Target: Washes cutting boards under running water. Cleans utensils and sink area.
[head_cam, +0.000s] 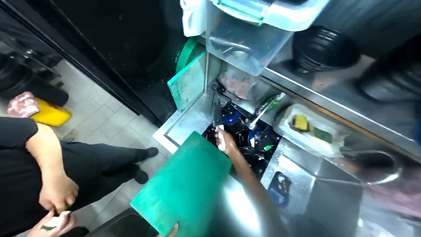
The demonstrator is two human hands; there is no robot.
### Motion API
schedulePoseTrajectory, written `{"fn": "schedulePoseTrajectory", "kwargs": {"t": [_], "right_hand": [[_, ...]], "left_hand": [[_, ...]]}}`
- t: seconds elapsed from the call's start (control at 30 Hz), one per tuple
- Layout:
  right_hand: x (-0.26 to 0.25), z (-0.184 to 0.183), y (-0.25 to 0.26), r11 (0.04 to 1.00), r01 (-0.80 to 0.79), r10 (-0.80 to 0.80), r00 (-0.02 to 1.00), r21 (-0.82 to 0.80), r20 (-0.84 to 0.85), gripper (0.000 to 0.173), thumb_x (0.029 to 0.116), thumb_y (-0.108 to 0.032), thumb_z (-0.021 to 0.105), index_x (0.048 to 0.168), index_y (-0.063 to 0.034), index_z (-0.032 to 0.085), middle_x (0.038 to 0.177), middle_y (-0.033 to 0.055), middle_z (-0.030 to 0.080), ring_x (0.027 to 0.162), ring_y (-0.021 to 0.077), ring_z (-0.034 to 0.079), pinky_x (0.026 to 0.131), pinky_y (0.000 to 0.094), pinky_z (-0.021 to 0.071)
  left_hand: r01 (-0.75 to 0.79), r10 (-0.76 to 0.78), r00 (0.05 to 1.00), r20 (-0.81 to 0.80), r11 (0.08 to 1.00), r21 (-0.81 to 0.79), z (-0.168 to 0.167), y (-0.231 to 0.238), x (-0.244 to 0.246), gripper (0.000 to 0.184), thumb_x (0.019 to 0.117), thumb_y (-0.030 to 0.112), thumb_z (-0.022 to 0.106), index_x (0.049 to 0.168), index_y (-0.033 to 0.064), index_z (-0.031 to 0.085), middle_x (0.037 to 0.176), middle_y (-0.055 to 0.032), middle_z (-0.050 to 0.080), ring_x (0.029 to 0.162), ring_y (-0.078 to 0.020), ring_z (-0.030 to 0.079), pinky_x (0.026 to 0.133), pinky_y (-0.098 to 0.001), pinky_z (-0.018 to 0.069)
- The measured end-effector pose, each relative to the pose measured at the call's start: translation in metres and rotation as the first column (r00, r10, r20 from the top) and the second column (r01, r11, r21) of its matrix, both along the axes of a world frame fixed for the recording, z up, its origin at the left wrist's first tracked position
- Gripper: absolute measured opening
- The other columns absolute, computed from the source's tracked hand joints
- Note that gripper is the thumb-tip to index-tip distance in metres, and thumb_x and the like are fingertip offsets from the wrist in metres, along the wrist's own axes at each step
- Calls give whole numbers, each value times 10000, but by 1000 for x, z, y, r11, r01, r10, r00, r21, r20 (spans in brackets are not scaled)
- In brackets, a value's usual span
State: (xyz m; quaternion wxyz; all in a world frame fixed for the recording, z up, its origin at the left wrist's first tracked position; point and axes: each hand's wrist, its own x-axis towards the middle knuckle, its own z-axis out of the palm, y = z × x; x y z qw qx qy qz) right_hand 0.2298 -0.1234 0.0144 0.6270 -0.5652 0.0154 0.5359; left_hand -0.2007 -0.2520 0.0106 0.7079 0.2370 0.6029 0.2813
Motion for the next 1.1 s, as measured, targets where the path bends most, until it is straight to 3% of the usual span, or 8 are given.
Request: {"fn": "schedulePoseTrajectory", "kwargs": {"t": [0.07,0.2,0.33,0.4,0.63,0.83,0.93,1.1], "right_hand": [[-1,5,-64,983,-152,165,977,-102,136,447,1089,-467,434,1271,-92,595,698,0,560,441,77,435,396,225,395],[5,5,-168,903,-215,382,798,-373,466,502,1076,-528,431,1231,-105,654,723,36,619,467,130,491,433,302,447],[-4,-4,-244,825,-65,476,615,-561,629,519,1052,-543,471,1337,-151,656,911,122,713,754,250,677,748,501,569],[-19,-6,-277,806,25,472,577,-592,667,517,1049,-535,483,1388,-173,630,962,135,730,805,271,699,800,527,566],[-76,-1,-375,819,233,292,616,-524,732,484,1014,-456,606,1410,-178,616,942,96,737,702,196,669,684,433,568],[-100,-13,-439,760,387,184,643,-523,743,519,1000,-404,648,1436,-128,593,1125,183,727,908,294,716,855,514,569],[-93,-19,-463,677,449,183,665,-584,724,506,1010,-407,628,1440,-142,585,1100,196,725,922,339,710,866,554,552],[-75,-30,-507,617,508,132,687,-601,715,525,1004,-385,642,1451,-121,559,1120,228,711,975,384,700,901,584,534]], "left_hand": [[-1,1,1000,-6,1000,11,-9,10,2,352,944,26,669,1271,12,541,1051,-103,729,918,-192,732,820,-416,630],[-10,9,1000,-25,998,-66,-47,30,9,341,992,103,632,1300,11,520,1020,-128,723,859,-202,731,750,-415,633],[-38,49,993,108,994,-101,-118,36,12,358,1006,158,616,1331,35,528,1099,-154,710,938,-240,721,790,-450,626],[-66,78,987,138,993,-94,-135,29,20,339,1015,180,610,1316,35,552,1104,-148,712,953,-234,719,806,-446,623],[-75,90,971,222,994,-73,-143,-3,32,398,1017,208,624,1370,51,526,1186,-146,689,1040,-241,698,880,-469,603],[-6,14,979,202,999,-39,-157,-15,29,380,1022,245,610,1354,77,532,1180,-114,686,1022,-211,694,848,-444,607],[24,-23,986,165,1000,-7,-160,-17,33,403,1007,248,639,1357,73,541,1189,-123,683,1037,-214,687,869,-455,600],[28,-31,972,233,999,16,-157,-39,42,342,1051,325,549,1331,128,546,1168,-59,689,1035,-177,695,859,-435,610]]}}
